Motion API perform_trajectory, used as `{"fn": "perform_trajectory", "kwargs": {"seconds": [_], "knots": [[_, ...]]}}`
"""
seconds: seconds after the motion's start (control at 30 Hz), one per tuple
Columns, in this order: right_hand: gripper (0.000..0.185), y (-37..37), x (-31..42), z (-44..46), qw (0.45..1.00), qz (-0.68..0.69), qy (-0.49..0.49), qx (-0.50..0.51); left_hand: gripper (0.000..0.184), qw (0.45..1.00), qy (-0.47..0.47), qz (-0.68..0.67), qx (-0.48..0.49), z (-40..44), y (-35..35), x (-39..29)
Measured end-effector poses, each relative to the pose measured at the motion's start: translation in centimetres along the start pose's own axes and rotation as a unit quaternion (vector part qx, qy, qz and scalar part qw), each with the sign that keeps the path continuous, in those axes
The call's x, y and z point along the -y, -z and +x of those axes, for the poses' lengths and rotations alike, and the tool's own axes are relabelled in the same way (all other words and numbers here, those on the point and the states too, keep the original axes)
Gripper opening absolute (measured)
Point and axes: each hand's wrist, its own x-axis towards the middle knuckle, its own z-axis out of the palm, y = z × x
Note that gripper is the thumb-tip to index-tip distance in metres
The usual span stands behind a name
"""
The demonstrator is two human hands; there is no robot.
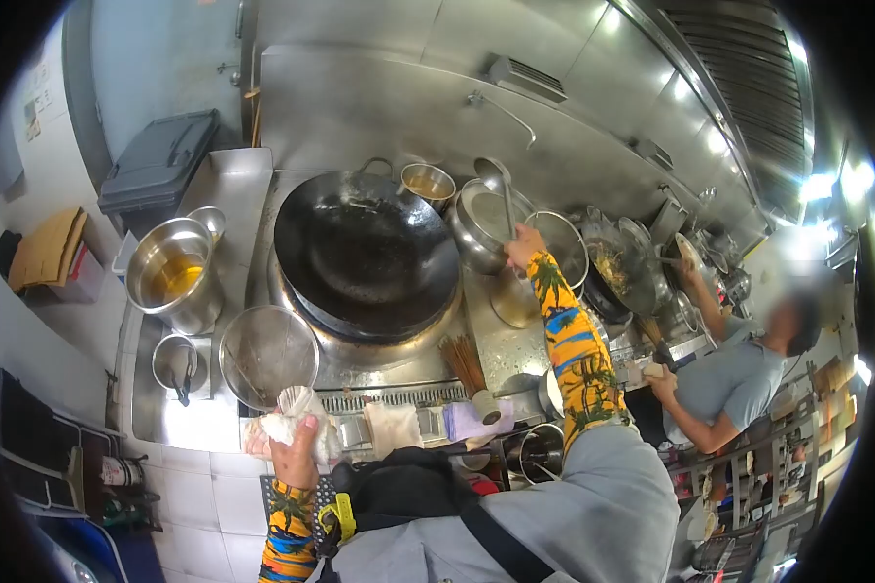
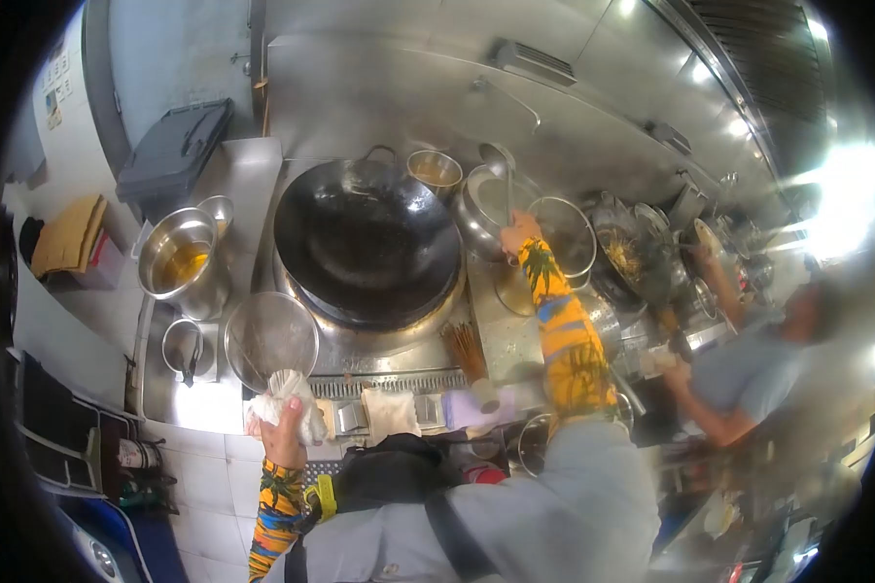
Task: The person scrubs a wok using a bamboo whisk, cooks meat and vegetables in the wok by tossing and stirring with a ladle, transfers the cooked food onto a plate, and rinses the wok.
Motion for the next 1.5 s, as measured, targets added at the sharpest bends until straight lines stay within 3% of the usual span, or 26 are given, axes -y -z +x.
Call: {"fn": "perform_trajectory", "kwargs": {"seconds": [0.1, 0.17, 0.2, 0.23, 0.27, 0.3, 0.37, 0.43, 0.57, 0.6, 0.67, 0.7, 0.77, 0.8, 0.83, 0.87, 0.97, 1.03, 1.1, 1.17, 1.2, 1.27, 1.3, 1.37, 1.47, 1.5], "knots": [[0.046, -0.1, -3.7, 4.3, 0.998, -0.053, -0.043, -0.017, 0.050, 0.999, 0.036, -0.024, 0.011, -0.9, -1.1, -1.4], [0.042, -0.6, -5.1, 6.4, 0.991, -0.099, -0.092, 0.016, 0.052, 0.998, 0.024, 0.057, 0.005, -0.8, 0.0, -0.2], [0.028, -0.6, -5.6, 6.9, 0.991, -0.069, -0.098, 0.053, 0.053, 0.998, 0.020, 0.065, -0.002, -1.1, 0.2, 0.0], [0.026, -0.9, -8.4, 8.5, 0.988, 0.126, -0.060, 0.062, 0.054, 0.997, 0.016, 0.074, -0.010, -1.3, 0.5, 0.1], [0.024, -1.4, -12.8, 11.2, 0.946, 0.316, -0.019, 0.069, 0.053, 0.998, 0.019, 0.054, -0.001, -1.4, 1.0, 0.4], [0.022, -0.9, -12.3, 10.4, 0.888, 0.452, -0.025, 0.087, 0.052, 0.999, 0.013, 0.051, -0.010, -1.7, 0.8, -0.2], [0.021, 0.1, -11.1, 8.8, 0.704, 0.698, -0.054, 0.119, 0.051, 0.999, 0.009, 0.045, -0.026, -2.9, 0.0, -1.6], [0.023, 1.4, -10.3, 6.6, 0.533, 0.833, -0.085, 0.122, 0.051, 0.999, 0.036, 0.018, -0.033, -3.1, 0.0, -1.7], [0.025, 4.1, -5.5, -1.4, 0.396, 0.881, -0.121, 0.231, 0.051, 0.995, 0.088, 0.037, -0.039, -2.6, -1.2, -2.4], [0.024, 4.3, -5.1, -2.9, 0.380, 0.891, -0.123, 0.215, 0.048, 0.989, 0.049, 0.139, -0.005, -1.3, 1.0, 0.6], [0.029, 4.3, -4.1, -6.8, 0.396, 0.883, -0.117, 0.223, 0.042, 0.996, 0.050, 0.075, 0.024, -1.2, -0.7, 0.2], [0.032, 4.4, -3.1, -8.4, 0.405, 0.878, -0.112, 0.231, 0.038, 0.993, 0.109, 0.037, 0.027, -0.7, -1.6, -1.0], [0.023, 4.3, -2.3, -12.1, 0.395, 0.875, -0.143, 0.241, 0.037, 0.994, 0.063, 0.071, 0.059, 0.3, -1.6, 0.2], [0.023, 4.2, -2.4, -13.6, 0.389, 0.870, -0.160, 0.259, 0.037, 0.977, -0.017, 0.187, 0.097, 0.6, -1.5, 0.3], [0.023, 4.1, -2.2, -15.1, 0.383, 0.863, -0.177, 0.278, 0.037, 0.984, 0.004, 0.151, 0.095, 0.7, -2.0, 0.2], [0.022, 4.0, -1.7, -16.8, 0.434, 0.844, -0.197, 0.245, 0.036, 0.989, 0.025, 0.113, 0.091, 0.6, -2.7, -0.1], [0.030, 3.8, -3.9, -19.8, 0.527, 0.768, -0.181, 0.315, 0.035, 0.993, 0.075, 0.038, 0.081, 0.7, -2.8, 0.1], [0.036, 4.0, -2.8, -22.8, 0.628, 0.704, -0.161, 0.291, 0.035, 0.991, 0.106, 0.008, 0.082, 0.6, -2.5, -0.1], [0.049, 4.4, -2.8, -24.7, 0.693, 0.646, -0.168, 0.274, 0.036, 0.993, 0.098, -0.015, 0.060, 0.3, -2.1, -0.3], [0.050, 4.9, -2.9, -26.3, 0.765, 0.575, -0.174, 0.231, 0.035, 0.996, 0.066, -0.036, 0.041, 0.2, -1.3, 0.0], [0.052, 5.0, -3.2, -27.2, 0.849, 0.469, -0.147, 0.194, 0.034, 0.996, 0.072, -0.038, 0.034, 0.3, -0.7, 0.1], [0.059, 5.2, 0.8, -27.4, 0.863, 0.415, -0.155, 0.243, 0.031, 0.996, 0.078, -0.040, 0.015, 0.1, 0.8, -0.1], [0.063, 5.0, 1.7, -27.1, 0.901, 0.329, -0.142, 0.244, 0.030, 0.997, 0.064, -0.042, 0.001, -0.2, 1.5, -0.3], [0.069, 2.7, 1.8, -26.0, 0.947, 0.204, -0.036, 0.245, 0.028, 0.998, 0.035, -0.039, -0.023, -0.8, 2.3, -0.9], [0.071, -2.9, 5.5, -24.2, 0.948, 0.175, 0.141, 0.224, 0.030, 0.998, -0.011, -0.031, -0.053, -1.5, 4.0, -1.0], [0.071, -4.7, 9.2, -24.7, 0.962, 0.105, 0.119, 0.223, 0.032, 0.998, -0.027, -0.020, -0.059, -1.8, 4.4, -1.3]]}}
